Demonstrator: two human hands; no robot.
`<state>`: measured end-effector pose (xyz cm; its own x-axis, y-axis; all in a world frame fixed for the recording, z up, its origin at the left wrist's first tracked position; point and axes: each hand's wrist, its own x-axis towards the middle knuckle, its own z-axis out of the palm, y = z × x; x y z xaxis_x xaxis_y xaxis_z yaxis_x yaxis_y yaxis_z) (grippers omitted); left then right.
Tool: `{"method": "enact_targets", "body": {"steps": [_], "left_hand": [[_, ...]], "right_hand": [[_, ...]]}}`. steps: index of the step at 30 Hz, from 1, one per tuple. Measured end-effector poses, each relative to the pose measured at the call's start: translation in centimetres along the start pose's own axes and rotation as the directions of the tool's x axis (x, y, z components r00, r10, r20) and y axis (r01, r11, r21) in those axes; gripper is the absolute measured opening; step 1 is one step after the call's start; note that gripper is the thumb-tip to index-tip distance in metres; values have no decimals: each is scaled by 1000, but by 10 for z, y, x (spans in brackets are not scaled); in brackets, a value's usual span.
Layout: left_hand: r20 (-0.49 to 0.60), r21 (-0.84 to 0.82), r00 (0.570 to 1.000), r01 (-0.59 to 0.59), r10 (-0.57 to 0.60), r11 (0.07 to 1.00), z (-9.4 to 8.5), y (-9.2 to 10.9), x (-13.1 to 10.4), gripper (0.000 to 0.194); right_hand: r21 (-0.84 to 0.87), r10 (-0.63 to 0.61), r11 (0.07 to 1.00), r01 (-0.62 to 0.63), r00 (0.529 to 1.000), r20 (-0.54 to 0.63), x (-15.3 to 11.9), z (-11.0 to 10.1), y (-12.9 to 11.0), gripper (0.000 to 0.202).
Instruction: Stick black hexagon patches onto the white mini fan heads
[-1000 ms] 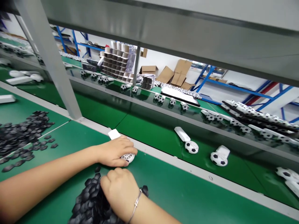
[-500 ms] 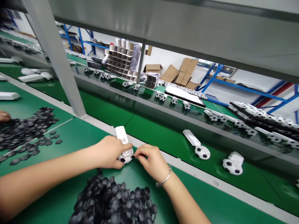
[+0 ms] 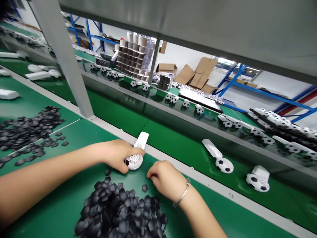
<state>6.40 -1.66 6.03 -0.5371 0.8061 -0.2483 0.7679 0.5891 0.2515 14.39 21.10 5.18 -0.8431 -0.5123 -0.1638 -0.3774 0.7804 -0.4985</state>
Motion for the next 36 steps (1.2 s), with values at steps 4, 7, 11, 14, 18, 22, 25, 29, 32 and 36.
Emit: {"method": "enact_targets", "body": {"steps": [4,7,11,14,18,22,25,29,32,36], "left_hand": [[-21,10,1000,-23,23,1000,3,-3,2,69],[-42,15,998,-47,48,999,5,-4,5,69],[-78,54,992,-94,98,994,7,-6,8,69],[-98,76,984,-139,146,987,9,-8,7,60],[-119,46,965,-231,235,972,9,-6,6,51],[-135,23,955,-264,265,964,10,-4,5,49],[-124,30,963,-238,240,971,11,-2,7,51],[-110,68,987,-110,117,992,12,1,10,61],[-101,77,992,-67,74,995,12,2,12,69],[-79,59,994,-77,81,995,13,2,16,78]], "right_hand": [[-98,95,991,-90,994,50,-2,8,-22,25],[-206,178,965,-163,982,59,1,17,-34,25],[-222,183,963,-154,976,115,2,22,-37,20],[-179,119,979,-95,985,125,1,23,-34,15],[-36,30,999,-30,999,-19,5,21,-29,13],[111,-89,987,113,975,-202,9,21,-25,21],[48,-76,995,89,970,-233,10,24,-27,19],[48,-90,992,114,930,-355,8,24,-31,15],[102,-64,988,114,914,-401,8,21,-30,12],[93,-53,992,87,946,-319,11,21,-27,13]]}}
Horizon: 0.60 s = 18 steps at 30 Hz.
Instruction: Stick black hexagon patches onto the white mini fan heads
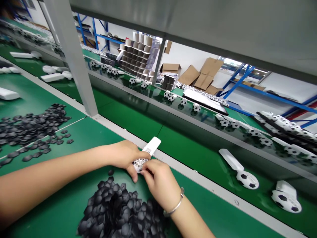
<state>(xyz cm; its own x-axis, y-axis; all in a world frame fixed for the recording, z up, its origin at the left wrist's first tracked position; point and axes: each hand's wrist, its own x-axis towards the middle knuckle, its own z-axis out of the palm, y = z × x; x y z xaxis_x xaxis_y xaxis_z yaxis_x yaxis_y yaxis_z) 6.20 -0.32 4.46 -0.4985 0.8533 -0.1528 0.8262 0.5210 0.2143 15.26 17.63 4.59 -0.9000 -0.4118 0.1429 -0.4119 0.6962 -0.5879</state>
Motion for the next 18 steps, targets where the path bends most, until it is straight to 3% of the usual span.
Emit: {"method": "enact_targets", "body": {"steps": [4,9,12,15,18], "left_hand": [[-2,12,1000,-4,4,1000,2,3,3,80],[-26,-20,998,-53,52,998,0,2,-2,68],[-16,-70,996,-94,93,993,-4,-6,-7,59],[8,-101,996,-91,92,991,-9,-16,-10,52],[18,-91,996,-82,84,992,-10,-20,-11,50]], "right_hand": [[-71,18,997,-17,1000,9,0,8,1,16],[-147,164,974,-175,983,-82,-4,9,-1,12],[-211,169,960,-185,981,-91,-7,5,-8,14],[-180,50,983,-46,999,20,-11,10,-18,12],[-146,-122,977,152,972,199,-12,26,-23,16]]}}
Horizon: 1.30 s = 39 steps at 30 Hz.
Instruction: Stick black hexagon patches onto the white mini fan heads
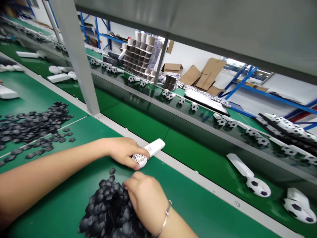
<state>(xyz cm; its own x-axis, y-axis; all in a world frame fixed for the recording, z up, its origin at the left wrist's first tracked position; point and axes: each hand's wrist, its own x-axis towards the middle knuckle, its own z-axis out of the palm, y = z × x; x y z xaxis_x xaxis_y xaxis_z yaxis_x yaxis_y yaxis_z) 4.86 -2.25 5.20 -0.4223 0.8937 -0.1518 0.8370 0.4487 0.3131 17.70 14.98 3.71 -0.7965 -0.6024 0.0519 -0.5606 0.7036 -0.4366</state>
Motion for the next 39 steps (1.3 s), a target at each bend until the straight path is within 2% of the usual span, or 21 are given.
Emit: {"method": "enact_targets", "body": {"steps": [2,5,8,11,13,16,20,23,25,28,32,34,37,39], "left_hand": [[-4,16,1000,10,-10,1000,1,1,0,52],[-62,55,998,8,-5,998,6,5,3,52],[-133,121,989,-42,58,992,13,12,9,50],[-147,157,984,-79,102,984,19,21,16,51],[-147,145,981,-106,127,984,20,25,18,48],[-135,35,981,-137,140,990,20,26,17,55],[-129,-84,985,-128,116,988,19,20,16,59],[-126,-122,984,-145,130,982,20,16,16,54],[-119,-152,983,-154,136,976,20,12,16,55],[-113,-194,988,-124,104,973,19,6,17,58],[-106,-228,992,-91,68,969,19,1,18,56],[-111,-226,991,-103,79,969,19,0,19,55],[-118,-220,989,-110,85,969,18,0,19,54],[-120,-225,988,-119,94,967,18,0,19,53]], "right_hand": [[-59,-56,997,59,998,42,3,12,-2,18],[-179,-53,982,58,998,33,7,26,-3,13],[-327,-53,943,56,998,19,9,34,-8,8],[-434,-76,898,75,997,16,10,39,-15,9],[-487,-85,871,71,996,-7,11,44,-20,9],[-516,-135,852,84,989,-62,13,49,-24,6],[-407,-172,906,115,980,-105,9,40,-20,12],[-111,-61,993,39,978,-202,3,13,-9,19],[77,30,997,-9,959,-282,0,-6,2,24],[182,132,980,-77,941,-312,-1,-25,22,26],[275,253,944,-184,936,-244,1,-26,38,24],[276,224,948,-156,945,-236,2,-23,40,18],[250,145,965,-79,955,-257,5,-21,40,20],[268,156,960,-80,949,-273,5,-20,41,22]]}}
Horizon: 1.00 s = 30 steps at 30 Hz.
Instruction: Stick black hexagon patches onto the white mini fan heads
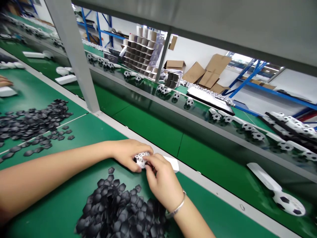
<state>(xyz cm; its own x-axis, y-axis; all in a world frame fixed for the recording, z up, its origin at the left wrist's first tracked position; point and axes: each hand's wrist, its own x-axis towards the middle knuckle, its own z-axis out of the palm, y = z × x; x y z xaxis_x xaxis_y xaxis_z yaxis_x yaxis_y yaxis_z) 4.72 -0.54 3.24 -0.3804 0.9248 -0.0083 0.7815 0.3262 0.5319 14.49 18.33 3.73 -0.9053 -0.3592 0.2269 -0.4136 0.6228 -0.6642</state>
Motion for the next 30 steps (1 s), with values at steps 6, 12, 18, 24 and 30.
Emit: {"method": "enact_targets", "body": {"steps": [6,12,18,24,30], "left_hand": [[4,17,1000,8,-8,1000,2,0,0,58],[-60,2,998,-19,19,1000,9,-1,2,55],[-174,32,984,-32,37,999,19,-1,2,47],[-352,-85,926,113,-136,990,21,-27,3,47],[-590,-186,736,276,-332,943,5,-64,-1,83]], "right_hand": [[-30,-136,990,138,989,50,2,0,7,15],[-156,-72,986,61,996,-61,4,4,12,12],[-44,-56,998,52,995,-88,2,-2,8,18],[-94,-264,963,252,953,-147,0,2,-11,29],[-156,-174,971,182,983,64,-34,-3,-34,24]]}}
